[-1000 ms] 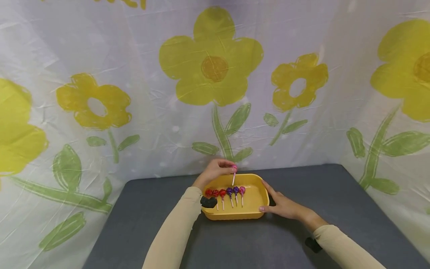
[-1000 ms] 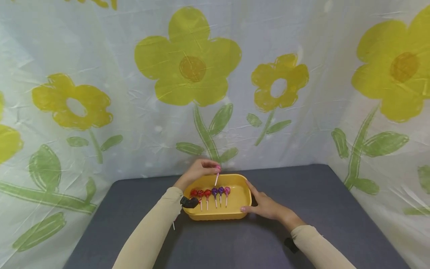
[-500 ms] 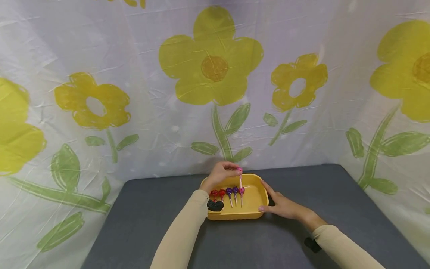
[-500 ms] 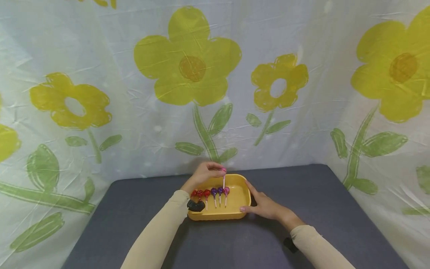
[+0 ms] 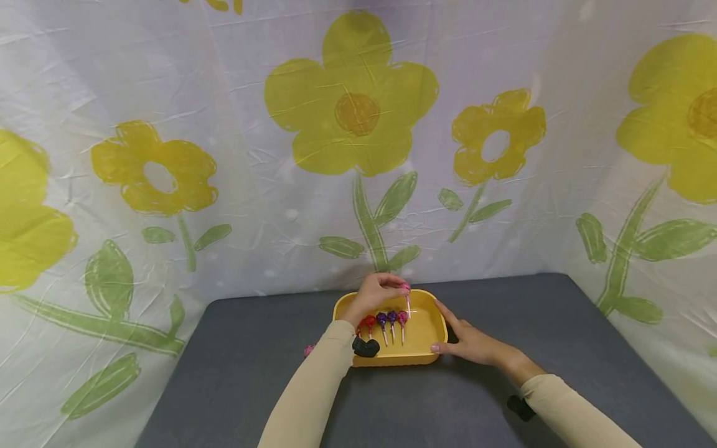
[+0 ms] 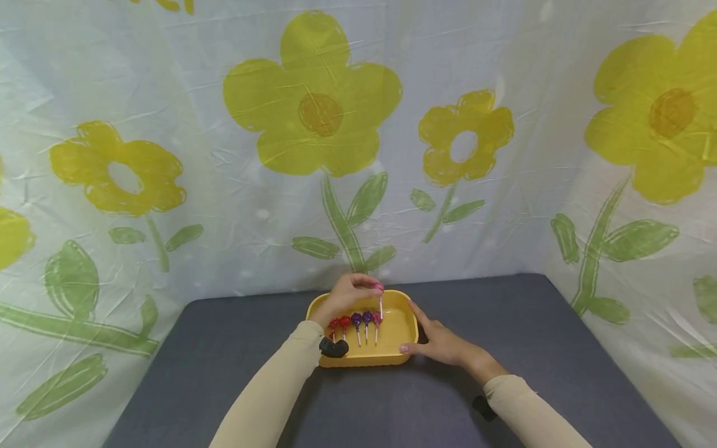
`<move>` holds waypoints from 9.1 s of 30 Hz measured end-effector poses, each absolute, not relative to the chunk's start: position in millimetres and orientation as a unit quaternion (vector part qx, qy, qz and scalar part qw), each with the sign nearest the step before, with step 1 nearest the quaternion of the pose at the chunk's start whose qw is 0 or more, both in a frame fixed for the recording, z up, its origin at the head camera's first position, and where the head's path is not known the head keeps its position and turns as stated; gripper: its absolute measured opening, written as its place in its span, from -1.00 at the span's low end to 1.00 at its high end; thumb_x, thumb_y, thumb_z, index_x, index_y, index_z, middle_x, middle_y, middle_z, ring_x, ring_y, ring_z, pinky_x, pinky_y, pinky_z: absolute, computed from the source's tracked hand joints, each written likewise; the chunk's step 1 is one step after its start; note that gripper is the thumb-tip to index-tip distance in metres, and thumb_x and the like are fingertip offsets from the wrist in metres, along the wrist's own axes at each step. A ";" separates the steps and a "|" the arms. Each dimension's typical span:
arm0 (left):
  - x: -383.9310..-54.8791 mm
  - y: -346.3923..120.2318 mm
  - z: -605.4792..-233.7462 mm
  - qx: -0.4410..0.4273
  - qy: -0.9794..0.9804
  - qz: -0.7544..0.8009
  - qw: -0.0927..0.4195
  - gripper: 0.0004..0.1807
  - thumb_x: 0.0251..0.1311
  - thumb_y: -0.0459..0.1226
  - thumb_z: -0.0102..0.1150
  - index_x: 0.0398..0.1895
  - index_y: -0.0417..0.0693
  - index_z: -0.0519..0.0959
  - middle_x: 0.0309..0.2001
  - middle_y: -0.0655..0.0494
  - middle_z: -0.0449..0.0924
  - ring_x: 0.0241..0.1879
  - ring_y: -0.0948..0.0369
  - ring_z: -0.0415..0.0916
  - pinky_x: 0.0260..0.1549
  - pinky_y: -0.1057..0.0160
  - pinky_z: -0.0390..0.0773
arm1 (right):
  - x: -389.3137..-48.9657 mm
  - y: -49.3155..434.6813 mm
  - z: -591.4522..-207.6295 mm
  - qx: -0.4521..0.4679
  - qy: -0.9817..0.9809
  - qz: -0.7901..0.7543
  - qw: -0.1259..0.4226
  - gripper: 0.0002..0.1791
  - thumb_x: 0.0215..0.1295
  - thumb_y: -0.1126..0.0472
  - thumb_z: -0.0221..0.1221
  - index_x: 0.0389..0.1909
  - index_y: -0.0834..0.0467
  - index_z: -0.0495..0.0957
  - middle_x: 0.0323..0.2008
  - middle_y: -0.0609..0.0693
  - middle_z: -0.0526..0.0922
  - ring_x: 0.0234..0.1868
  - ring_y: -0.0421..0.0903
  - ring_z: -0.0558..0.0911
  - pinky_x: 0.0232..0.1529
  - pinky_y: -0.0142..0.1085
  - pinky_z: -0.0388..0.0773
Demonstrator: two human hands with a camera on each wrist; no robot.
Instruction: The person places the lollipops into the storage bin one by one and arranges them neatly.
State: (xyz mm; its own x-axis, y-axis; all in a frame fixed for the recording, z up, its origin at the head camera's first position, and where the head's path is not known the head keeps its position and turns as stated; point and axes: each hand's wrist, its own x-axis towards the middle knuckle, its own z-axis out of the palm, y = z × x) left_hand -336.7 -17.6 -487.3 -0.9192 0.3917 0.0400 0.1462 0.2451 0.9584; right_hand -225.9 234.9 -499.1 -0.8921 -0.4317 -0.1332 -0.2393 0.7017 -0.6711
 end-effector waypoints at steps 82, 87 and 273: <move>-312.8 11.3 -491.4 0.171 0.915 0.357 0.077 -0.82 0.01 -0.18 0.52 -0.32 -0.01 0.80 -0.37 0.14 0.80 -0.54 0.38 0.54 -0.53 0.44 0.50 | -228.2 236.3 -506.1 -0.196 0.909 -0.346 0.127 0.14 0.28 -0.22 0.23 0.60 -0.06 -0.35 0.53 0.38 0.03 0.47 0.37 0.21 0.37 0.31 0.22; -311.4 12.8 -492.8 0.168 0.916 0.355 0.075 -0.82 0.01 -0.18 0.52 -0.33 -0.03 0.79 -0.38 0.15 0.79 -0.56 0.38 0.56 -0.57 0.44 0.53 | -228.1 236.2 -505.3 -0.194 0.910 -0.344 0.128 0.14 0.27 -0.23 0.24 0.60 -0.08 -0.35 0.53 0.36 0.02 0.47 0.38 0.21 0.36 0.33 0.22; -247.2 -243.2 -532.9 0.220 0.832 0.491 0.136 -0.53 0.16 -0.22 0.39 0.13 -0.19 0.58 0.05 -0.21 0.62 -0.09 0.36 0.54 -0.14 0.45 0.56 | -228.9 235.5 -507.6 -0.189 0.904 -0.358 0.135 0.17 0.26 -0.25 0.23 0.60 -0.09 -0.39 0.56 0.34 -0.08 0.53 0.36 0.10 0.41 0.32 0.14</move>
State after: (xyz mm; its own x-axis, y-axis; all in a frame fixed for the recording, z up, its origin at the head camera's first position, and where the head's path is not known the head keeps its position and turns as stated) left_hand -247.2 -243.2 -532.9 -0.8659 0.5002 -0.0107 0.2320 0.4204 0.8772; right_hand -228.9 235.5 -507.6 -0.8919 -0.4391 -0.1082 -0.2456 0.6713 -0.6993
